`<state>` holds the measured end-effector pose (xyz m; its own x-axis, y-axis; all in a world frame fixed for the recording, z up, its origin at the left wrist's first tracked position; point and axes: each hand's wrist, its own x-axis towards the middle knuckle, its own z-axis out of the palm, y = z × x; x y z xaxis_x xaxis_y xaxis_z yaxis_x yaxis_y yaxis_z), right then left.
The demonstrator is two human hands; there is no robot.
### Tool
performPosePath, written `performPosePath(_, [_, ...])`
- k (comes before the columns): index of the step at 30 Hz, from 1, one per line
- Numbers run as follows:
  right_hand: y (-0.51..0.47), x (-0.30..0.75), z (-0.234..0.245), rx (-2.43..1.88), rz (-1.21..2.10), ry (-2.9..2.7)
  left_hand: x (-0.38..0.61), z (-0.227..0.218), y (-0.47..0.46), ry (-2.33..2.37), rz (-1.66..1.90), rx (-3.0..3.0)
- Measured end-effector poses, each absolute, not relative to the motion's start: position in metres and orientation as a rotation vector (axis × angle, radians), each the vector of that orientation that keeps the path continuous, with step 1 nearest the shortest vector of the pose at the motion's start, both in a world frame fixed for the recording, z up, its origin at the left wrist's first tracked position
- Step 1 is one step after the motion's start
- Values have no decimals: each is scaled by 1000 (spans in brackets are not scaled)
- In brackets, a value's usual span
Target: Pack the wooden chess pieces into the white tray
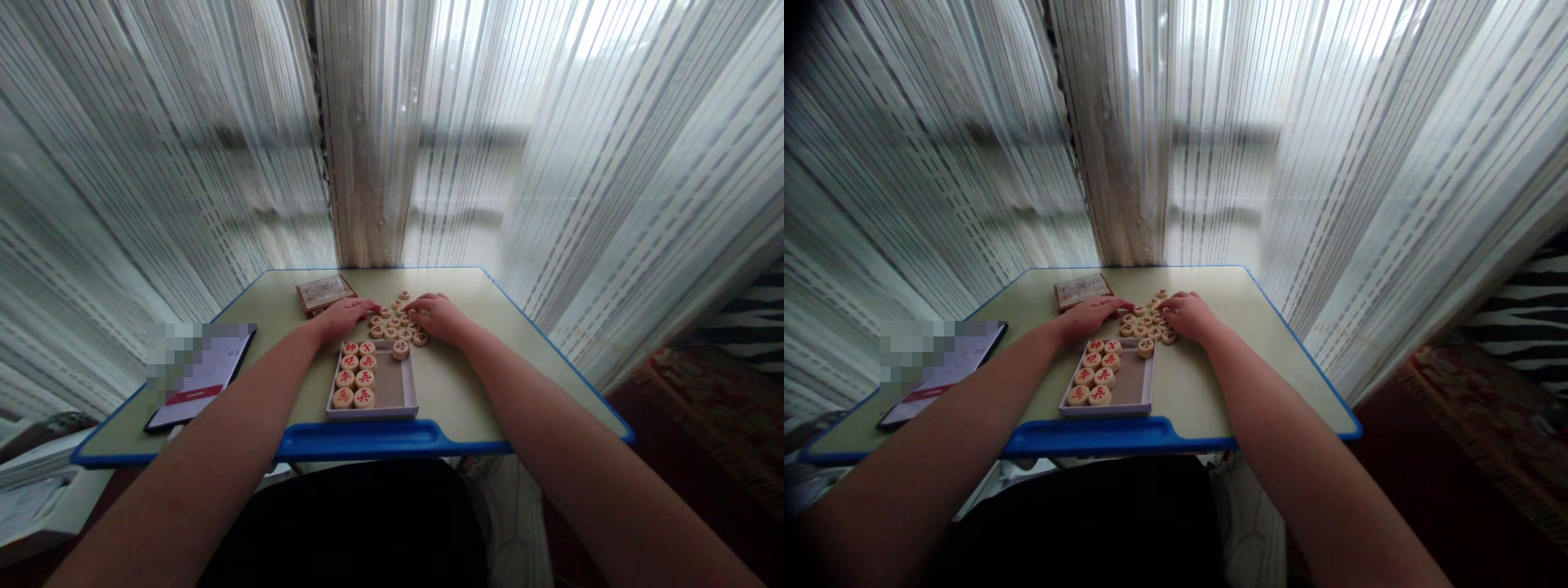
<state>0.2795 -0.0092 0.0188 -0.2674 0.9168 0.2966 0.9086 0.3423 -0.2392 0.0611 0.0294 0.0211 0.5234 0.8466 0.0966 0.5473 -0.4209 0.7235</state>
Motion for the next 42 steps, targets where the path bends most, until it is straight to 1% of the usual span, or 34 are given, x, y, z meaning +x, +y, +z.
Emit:
performPosePath(7, [-12, 279, 22, -1558, 26, -2205, 62, 25, 25, 1107, 597, 2135])
performPosePath(11, [-14, 277, 23, -1495, 69, -2279, 62, 23, 26, 1096, 604, 2124])
performPosePath(19, [-14, 275, 24, -1501, -50, -2347, 62, 21, 27, 1012, 592, 2113])
performPosePath(21, [-14, 277, 24, -1541, -69, -2297, 62, 24, 24, 975, 579, 2144])
performPosePath(24, [-10, 287, 23, -1717, -83, -2136, 61, 28, 20, 940, 536, 2244])
performPosePath(27, [-5, 298, 21, -1870, 5, -2055, 61, 28, 20, 975, 520, 2278])
performPosePath(29, [-4, 302, 20, -1899, 84, -2032, 62, 26, 21, 983, 532, 2257])
performPosePath(36, [-7, 299, 22, -1771, 170, -2092, 61, 21, 26, 1006, 592, 2237])
performPosePath(42, [-6, 300, 23, -1769, 184, -2080, 58, 21, 28, 991, 596, 2264])
